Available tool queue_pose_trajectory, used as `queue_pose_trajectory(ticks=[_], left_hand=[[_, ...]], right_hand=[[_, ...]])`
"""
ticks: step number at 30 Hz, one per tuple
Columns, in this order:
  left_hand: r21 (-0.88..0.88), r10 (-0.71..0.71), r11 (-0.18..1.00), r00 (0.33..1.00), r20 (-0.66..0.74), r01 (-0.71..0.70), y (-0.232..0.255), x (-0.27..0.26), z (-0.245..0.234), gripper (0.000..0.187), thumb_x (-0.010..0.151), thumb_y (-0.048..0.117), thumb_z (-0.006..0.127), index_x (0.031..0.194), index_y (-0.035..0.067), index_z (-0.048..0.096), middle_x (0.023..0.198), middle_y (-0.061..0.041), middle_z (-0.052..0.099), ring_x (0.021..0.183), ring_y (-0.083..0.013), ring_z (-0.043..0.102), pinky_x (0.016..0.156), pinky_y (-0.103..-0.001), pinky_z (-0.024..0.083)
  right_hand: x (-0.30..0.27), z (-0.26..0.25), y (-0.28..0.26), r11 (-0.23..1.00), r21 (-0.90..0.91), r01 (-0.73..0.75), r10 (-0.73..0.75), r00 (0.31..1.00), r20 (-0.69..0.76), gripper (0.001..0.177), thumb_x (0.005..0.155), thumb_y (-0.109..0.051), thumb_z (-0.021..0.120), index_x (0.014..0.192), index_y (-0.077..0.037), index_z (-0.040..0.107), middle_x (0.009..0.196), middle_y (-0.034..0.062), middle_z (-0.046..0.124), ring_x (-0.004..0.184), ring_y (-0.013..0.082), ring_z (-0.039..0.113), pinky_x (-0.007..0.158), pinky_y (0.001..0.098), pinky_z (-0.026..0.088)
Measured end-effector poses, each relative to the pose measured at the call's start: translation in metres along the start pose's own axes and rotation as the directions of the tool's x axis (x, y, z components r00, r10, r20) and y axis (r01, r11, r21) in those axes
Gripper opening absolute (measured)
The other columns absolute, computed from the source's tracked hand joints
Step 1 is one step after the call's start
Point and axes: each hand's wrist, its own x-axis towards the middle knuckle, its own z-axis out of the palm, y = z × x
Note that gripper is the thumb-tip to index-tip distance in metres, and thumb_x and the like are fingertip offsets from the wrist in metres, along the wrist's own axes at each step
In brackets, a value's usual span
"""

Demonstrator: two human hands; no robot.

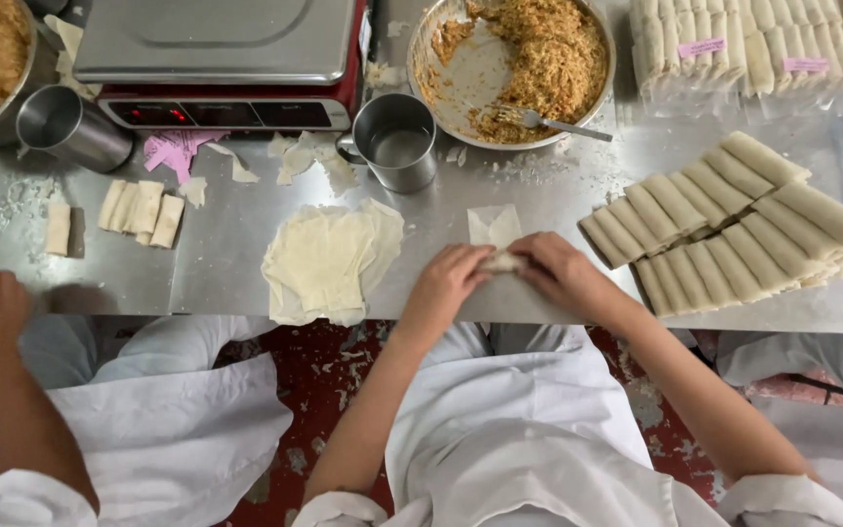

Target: Rolling food items in wrappers and then packaging the finished rolls into plastic bags.

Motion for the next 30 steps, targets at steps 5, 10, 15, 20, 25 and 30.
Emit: queue_pose_trajectory(ticks=[5, 10, 15, 20, 25, 30], left_hand=[[0.233, 0.058, 0.972, 0.987, -0.149, -0.022, -0.013, 0.014, 0.022, 0.017, 0.101, 0.016, 0.073, 0.117, 0.011, 0.072, 0.111, -0.003, 0.068, 0.108, -0.0211, 0.069, 0.092, -0.035, 0.057], [0.457, 0.168, 0.884, 0.978, -0.124, -0.094, -0.005, 0.008, 0.027, 0.029, 0.102, 0.018, 0.073, 0.129, 0.008, 0.071, 0.124, -0.006, 0.068, 0.115, -0.0198, 0.069, 0.096, -0.03, 0.059], [0.219, 0.135, 0.968, 0.99, -0.033, -0.124, 0.0, 0.023, -0.005, 0.027, 0.099, 0.021, 0.072, 0.122, 0.005, 0.07, 0.113, -0.007, 0.063, 0.112, -0.0242, 0.065, 0.097, -0.036, 0.056], [0.077, -0.009, 0.997, 1.0, -0.01, 0.009, -0.009, 0.057, -0.022, 0.015, 0.103, 0.012, 0.068, 0.116, 0.007, 0.075, 0.117, -0.012, 0.07, 0.116, -0.0301, 0.067, 0.1, -0.04, 0.056], [0.14, -0.042, 0.989, 0.997, -0.072, 0.051, -0.021, 0.055, -0.005, 0.022, 0.105, 0.016, 0.068, 0.126, 0.013, 0.073, 0.116, -0.008, 0.074, 0.114, -0.0248, 0.071, 0.098, -0.037, 0.058], [-0.078, -0.084, 0.993, 0.996, -0.007, 0.084, -0.009, 0.052, -0.026, 0.036, 0.094, 0.012, 0.08, 0.128, 0.01, 0.07, 0.115, -0.008, 0.075, 0.115, -0.0263, 0.071, 0.1, -0.039, 0.058]], right_hand=[[0.002, 0.026, 0.033, 0.977, -0.21, -0.036, -0.005, 0.982, -0.191, 0.013, 0.104, -0.009, 0.068, 0.112, 0.0, 0.074, 0.11, 0.0164, 0.069, 0.102, 0.0356, 0.07, 0.089, 0.0444, 0.058], [0.0, 0.036, 0.016, 0.885, -0.466, 0.004, -0.12, 0.968, -0.221, 0.025, 0.103, -0.022, 0.073, 0.118, -0.002, 0.077, 0.111, 0.0145, 0.068, 0.099, 0.0281, 0.07, 0.09, 0.0365, 0.06], [0.01, 0.012, 0.03, 0.992, -0.128, 0.018, -0.023, 0.999, -0.032, 0.037, 0.098, -0.012, 0.072, 0.131, 0.004, 0.063, 0.119, 0.0207, 0.065, 0.111, 0.0413, 0.068, 0.097, 0.0515, 0.057], [0.045, 0.006, 0.065, 0.994, -0.111, 0.011, -0.021, 0.996, -0.083, 0.016, 0.099, -0.013, 0.076, 0.107, 0.001, 0.078, 0.107, 0.0186, 0.07, 0.095, 0.0389, 0.072, 0.086, 0.048, 0.058], [0.06, 0.003, 0.037, 0.998, 0.062, 0.029, -0.02, 0.989, -0.146, 0.025, 0.099, -0.004, 0.071, 0.123, 0.002, 0.075, 0.099, 0.0219, 0.071, 0.094, 0.0441, 0.071, 0.086, 0.0527, 0.056], [0.044, 0.0, 0.043, 0.987, -0.13, 0.094, -0.099, 0.995, -0.028, 0.035, 0.091, -0.006, 0.078, 0.125, 0.002, 0.071, 0.106, 0.0185, 0.074, 0.099, 0.0396, 0.07, 0.09, 0.0496, 0.057]])
